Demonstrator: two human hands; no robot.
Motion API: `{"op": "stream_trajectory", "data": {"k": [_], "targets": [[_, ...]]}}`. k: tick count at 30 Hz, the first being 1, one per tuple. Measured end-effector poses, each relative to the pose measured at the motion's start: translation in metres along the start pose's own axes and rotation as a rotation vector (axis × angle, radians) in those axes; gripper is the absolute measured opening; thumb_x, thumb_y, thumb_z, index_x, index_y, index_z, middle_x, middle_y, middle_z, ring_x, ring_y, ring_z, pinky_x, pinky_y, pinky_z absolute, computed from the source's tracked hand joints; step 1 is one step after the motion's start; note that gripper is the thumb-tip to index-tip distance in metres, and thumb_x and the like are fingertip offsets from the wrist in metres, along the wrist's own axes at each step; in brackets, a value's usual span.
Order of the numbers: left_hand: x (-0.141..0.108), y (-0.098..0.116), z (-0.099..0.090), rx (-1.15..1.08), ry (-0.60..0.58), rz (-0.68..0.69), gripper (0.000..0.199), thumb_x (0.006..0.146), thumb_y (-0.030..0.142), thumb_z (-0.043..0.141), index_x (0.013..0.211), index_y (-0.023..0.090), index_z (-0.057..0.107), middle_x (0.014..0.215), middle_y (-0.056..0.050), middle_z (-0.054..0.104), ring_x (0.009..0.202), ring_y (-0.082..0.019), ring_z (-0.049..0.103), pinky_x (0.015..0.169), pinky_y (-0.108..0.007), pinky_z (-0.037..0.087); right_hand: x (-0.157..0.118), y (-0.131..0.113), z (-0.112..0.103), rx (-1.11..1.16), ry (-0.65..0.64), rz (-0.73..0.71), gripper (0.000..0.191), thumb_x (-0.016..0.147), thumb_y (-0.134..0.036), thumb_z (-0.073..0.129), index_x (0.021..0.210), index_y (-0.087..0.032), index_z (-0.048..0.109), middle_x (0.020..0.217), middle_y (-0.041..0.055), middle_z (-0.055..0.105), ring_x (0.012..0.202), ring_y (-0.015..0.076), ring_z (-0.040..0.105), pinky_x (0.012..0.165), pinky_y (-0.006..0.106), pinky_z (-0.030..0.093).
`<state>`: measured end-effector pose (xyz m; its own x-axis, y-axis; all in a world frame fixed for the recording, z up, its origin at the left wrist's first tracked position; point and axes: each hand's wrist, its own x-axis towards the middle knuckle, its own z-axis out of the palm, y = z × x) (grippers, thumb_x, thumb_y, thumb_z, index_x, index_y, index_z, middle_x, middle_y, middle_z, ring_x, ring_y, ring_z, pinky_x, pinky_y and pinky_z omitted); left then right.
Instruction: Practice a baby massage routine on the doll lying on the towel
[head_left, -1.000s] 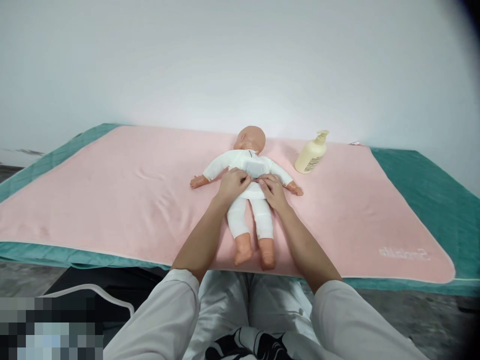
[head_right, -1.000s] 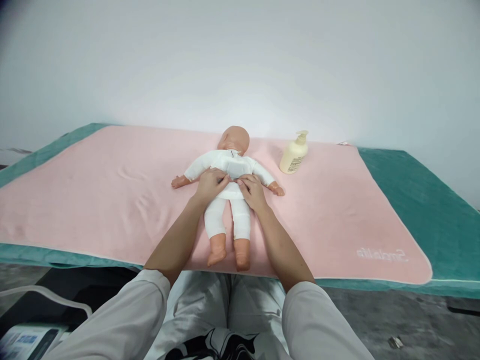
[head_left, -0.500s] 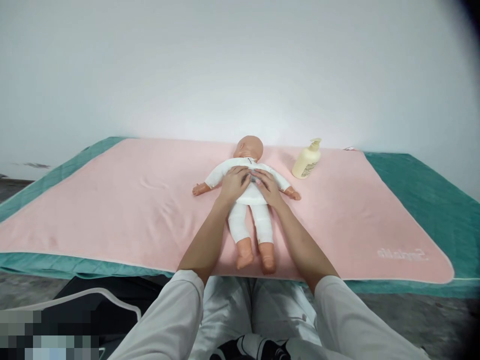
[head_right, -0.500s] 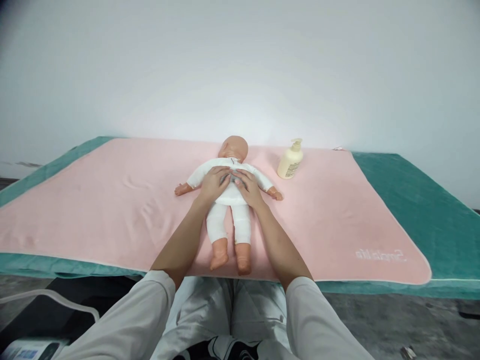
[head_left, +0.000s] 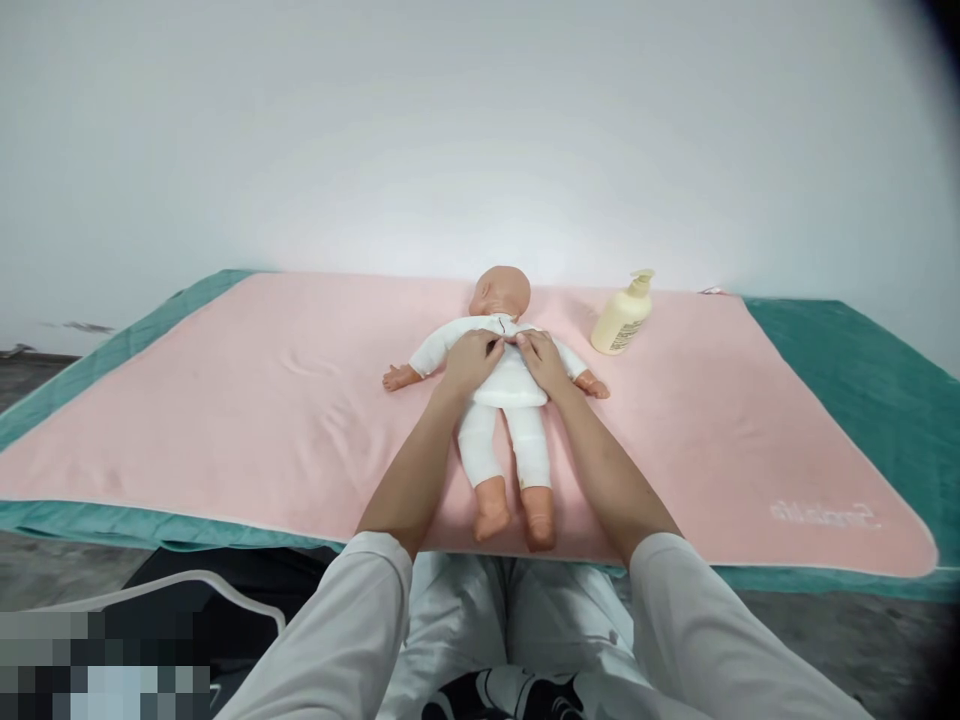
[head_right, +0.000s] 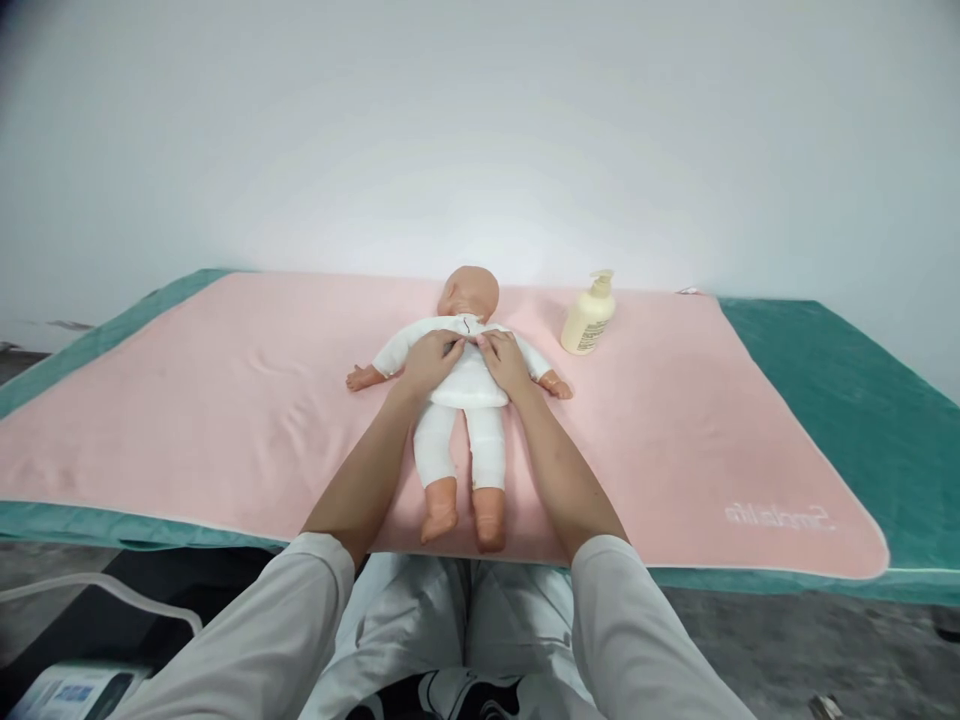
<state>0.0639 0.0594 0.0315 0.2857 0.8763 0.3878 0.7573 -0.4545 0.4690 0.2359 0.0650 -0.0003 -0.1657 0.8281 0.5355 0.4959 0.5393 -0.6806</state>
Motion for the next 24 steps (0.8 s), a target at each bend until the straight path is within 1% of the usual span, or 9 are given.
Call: {"op": "stream_trajectory", "data": {"k": [2, 5, 8, 10, 13, 16, 19, 22, 24], "targets": [[0.004, 0.001, -0.002, 0.006, -0.021, -0.026, 0.030, 0.093, 0.030, 0.048, 0.101, 0.018, 0.074, 0.108, -0.008, 0.075, 0.101, -0.025, 0.067, 0.092, -0.037, 0.050, -0.001, 0.000, 0.001, -0.003, -0.007, -0.004, 0.059, 0.099, -0.063, 0.029, 0.101, -0.024, 0.073, 0.106, 0.0080, 0.074, 0.105, 0.0243, 0.062, 0.105, 0.044, 0.043], [0.012, 0.002, -0.004, 0.007, -0.053, -0.044, 0.029, 0.091, 0.031, 0.050, 0.092, 0.019, 0.076, 0.097, -0.008, 0.077, 0.087, -0.025, 0.068, 0.082, -0.037, 0.052, -0.002, 0.000, 0.001, -0.003, 0.010, -0.009, 0.057, 0.099, -0.063, 0.031, 0.101, -0.024, 0.073, 0.108, 0.0078, 0.074, 0.107, 0.0242, 0.062, 0.106, 0.044, 0.042], [0.015, 0.000, -0.002, 0.029, -0.022, -0.032, 0.027, 0.090, 0.030, 0.051, 0.087, 0.019, 0.076, 0.088, -0.007, 0.077, 0.079, -0.024, 0.068, 0.075, -0.036, 0.052, -0.005, -0.002, 0.000, -0.001, 0.017, -0.011, 0.057, 0.099, -0.062, 0.030, 0.105, -0.025, 0.073, 0.109, 0.0068, 0.074, 0.109, 0.0238, 0.062, 0.109, 0.045, 0.042], [0.012, -0.003, 0.000, 0.043, 0.038, 0.002, 0.026, 0.090, 0.029, 0.052, 0.090, 0.020, 0.076, 0.093, -0.008, 0.077, 0.085, -0.025, 0.068, 0.078, -0.036, 0.053, -0.008, -0.004, 0.000, 0.011, 0.012, -0.005, 0.057, 0.099, -0.062, 0.030, 0.109, -0.026, 0.073, 0.111, 0.0061, 0.074, 0.113, 0.0236, 0.062, 0.111, 0.046, 0.041], [0.004, -0.005, 0.002, 0.017, 0.116, 0.053, 0.026, 0.092, 0.026, 0.050, 0.097, 0.020, 0.074, 0.103, -0.008, 0.076, 0.098, -0.026, 0.068, 0.090, -0.040, 0.052, -0.012, -0.005, -0.001, 0.031, 0.022, -0.005, 0.055, 0.099, -0.061, 0.033, 0.113, -0.026, 0.072, 0.116, 0.0064, 0.073, 0.118, 0.0239, 0.060, 0.113, 0.047, 0.041], [-0.001, -0.006, 0.002, -0.014, 0.171, 0.087, 0.027, 0.093, 0.024, 0.048, 0.102, 0.019, 0.073, 0.108, -0.009, 0.075, 0.107, -0.026, 0.066, 0.100, -0.042, 0.048, -0.014, -0.005, -0.001, 0.032, 0.031, -0.026, 0.055, 0.097, -0.063, 0.037, 0.121, -0.025, 0.068, 0.129, 0.0082, 0.067, 0.127, 0.0236, 0.055, 0.117, 0.046, 0.039], [-0.001, -0.006, 0.002, -0.012, 0.174, 0.106, 0.028, 0.093, 0.023, 0.048, 0.108, 0.017, 0.071, 0.115, -0.010, 0.073, 0.115, -0.026, 0.063, 0.106, -0.043, 0.045, -0.014, -0.002, -0.001, 0.035, -0.012, -0.023, 0.060, 0.096, -0.065, 0.035, 0.130, -0.024, 0.063, 0.141, 0.0092, 0.059, 0.136, 0.0227, 0.048, 0.123, 0.045, 0.033], [0.000, -0.007, 0.004, 0.001, 0.150, 0.108, 0.033, 0.095, 0.026, 0.046, 0.116, 0.014, 0.068, 0.122, -0.012, 0.071, 0.119, -0.027, 0.061, 0.107, -0.045, 0.043, -0.013, 0.000, 0.000, 0.044, -0.069, -0.006, 0.065, 0.096, -0.067, 0.032, 0.135, -0.023, 0.059, 0.145, 0.0099, 0.056, 0.140, 0.0226, 0.045, 0.125, 0.045, 0.029], [0.001, -0.007, 0.005, 0.008, 0.131, 0.114, 0.034, 0.097, 0.027, 0.042, 0.117, 0.014, 0.067, 0.122, -0.012, 0.070, 0.119, -0.027, 0.060, 0.108, -0.045, 0.042, -0.012, 0.001, 0.000, 0.045, -0.090, 0.003, 0.066, 0.096, -0.067, 0.032, 0.137, -0.023, 0.058, 0.146, 0.0089, 0.055, 0.141, 0.0224, 0.045, 0.125, 0.045, 0.028]]}}
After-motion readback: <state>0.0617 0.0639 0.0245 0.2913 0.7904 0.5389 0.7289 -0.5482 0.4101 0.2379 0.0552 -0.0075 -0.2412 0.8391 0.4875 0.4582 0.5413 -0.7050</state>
